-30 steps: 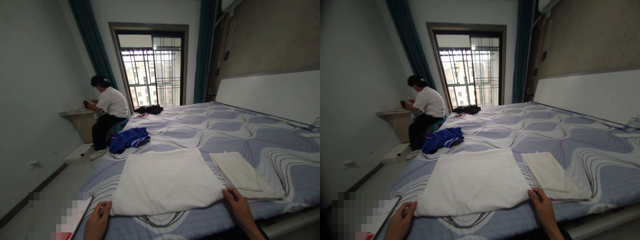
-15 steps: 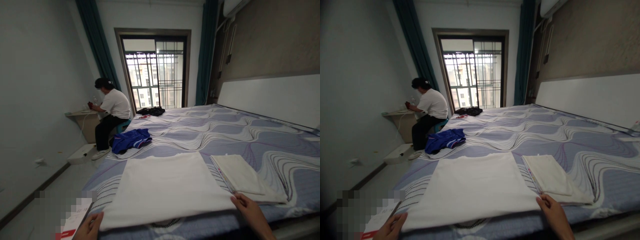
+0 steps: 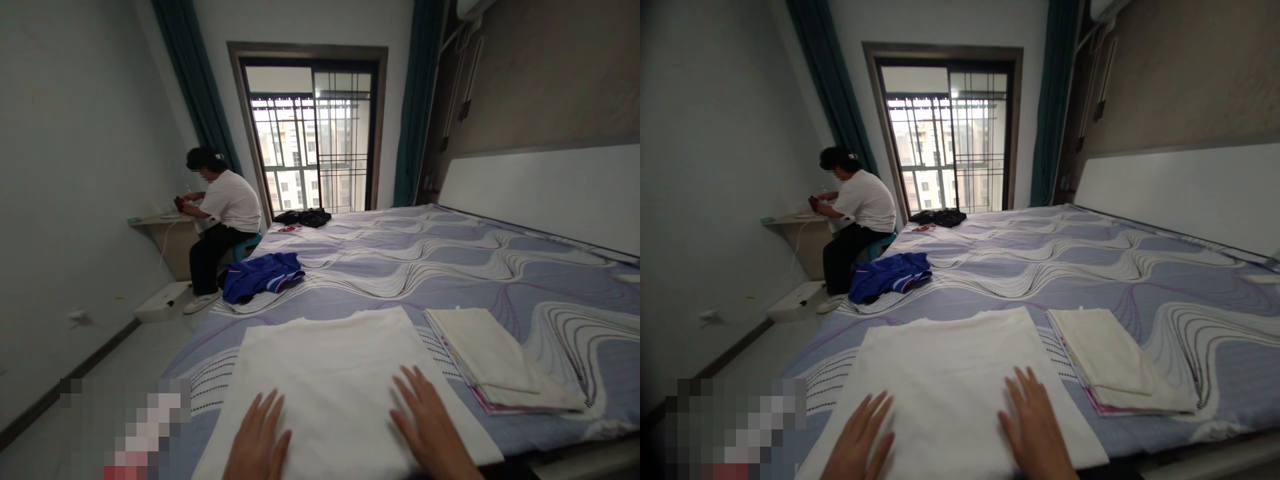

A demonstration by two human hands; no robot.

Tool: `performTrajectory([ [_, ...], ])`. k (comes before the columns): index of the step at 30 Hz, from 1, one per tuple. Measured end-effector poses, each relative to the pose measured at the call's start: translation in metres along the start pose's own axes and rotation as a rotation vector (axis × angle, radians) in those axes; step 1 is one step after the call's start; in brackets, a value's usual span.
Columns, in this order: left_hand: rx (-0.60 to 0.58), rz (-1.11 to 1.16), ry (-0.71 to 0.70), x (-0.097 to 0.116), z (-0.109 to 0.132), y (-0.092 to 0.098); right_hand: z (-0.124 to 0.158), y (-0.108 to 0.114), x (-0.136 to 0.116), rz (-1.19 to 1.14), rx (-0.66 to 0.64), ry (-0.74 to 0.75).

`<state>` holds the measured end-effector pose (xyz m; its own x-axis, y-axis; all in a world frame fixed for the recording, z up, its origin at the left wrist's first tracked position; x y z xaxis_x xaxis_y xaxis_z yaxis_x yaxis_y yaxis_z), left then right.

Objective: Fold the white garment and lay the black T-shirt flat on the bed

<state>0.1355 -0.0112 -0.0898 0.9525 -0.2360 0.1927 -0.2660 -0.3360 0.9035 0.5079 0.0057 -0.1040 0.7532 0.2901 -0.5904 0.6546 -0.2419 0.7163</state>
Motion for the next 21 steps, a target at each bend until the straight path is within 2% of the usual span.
performTrajectory([
  [1, -0.055, -0.028, -0.099, 0.027, -0.019, -0.015, -0.014, -0.029, -0.024, 0.011, -0.134, 0.052],
  [3, -0.199, -0.079, -0.171, 0.061, -0.055, -0.045, -0.040, -0.074, -0.055, 0.027, -0.320, 0.071],
  [4, -0.258, -0.096, -0.186, 0.069, -0.072, -0.056, -0.053, -0.090, -0.062, 0.041, -0.374, 0.068],
  [6, -0.331, -0.127, -0.172, 0.070, -0.100, -0.072, -0.079, -0.108, -0.062, 0.076, -0.413, 0.038],
  [9, -0.356, -0.166, -0.131, 0.051, -0.130, -0.081, -0.114, -0.115, -0.049, 0.128, -0.408, 0.011],
  [15, -0.347, -0.201, -0.002, 0.003, -0.171, -0.092, -0.168, -0.118, -0.020, 0.183, -0.411, -0.002],
  [18, -0.283, -0.240, 0.173, -0.039, -0.186, -0.087, -0.191, -0.107, 0.010, 0.215, -0.368, -0.059],
  [21, -0.184, -0.284, 0.393, -0.088, -0.191, -0.071, -0.212, -0.081, 0.050, 0.258, -0.172, -0.178],
])
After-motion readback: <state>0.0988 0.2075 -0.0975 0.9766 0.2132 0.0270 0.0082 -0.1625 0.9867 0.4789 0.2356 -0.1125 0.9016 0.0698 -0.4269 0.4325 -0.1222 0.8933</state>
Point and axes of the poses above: each hand's wrist, its own z-axis away from the middle knuckle, its own y-axis out of the back of the hand, x = y × z, the point moved 7 cm from there along -z, towards the middle knuckle, and after that the axes turned 9 degrees about -z, right-handed, at the moved point
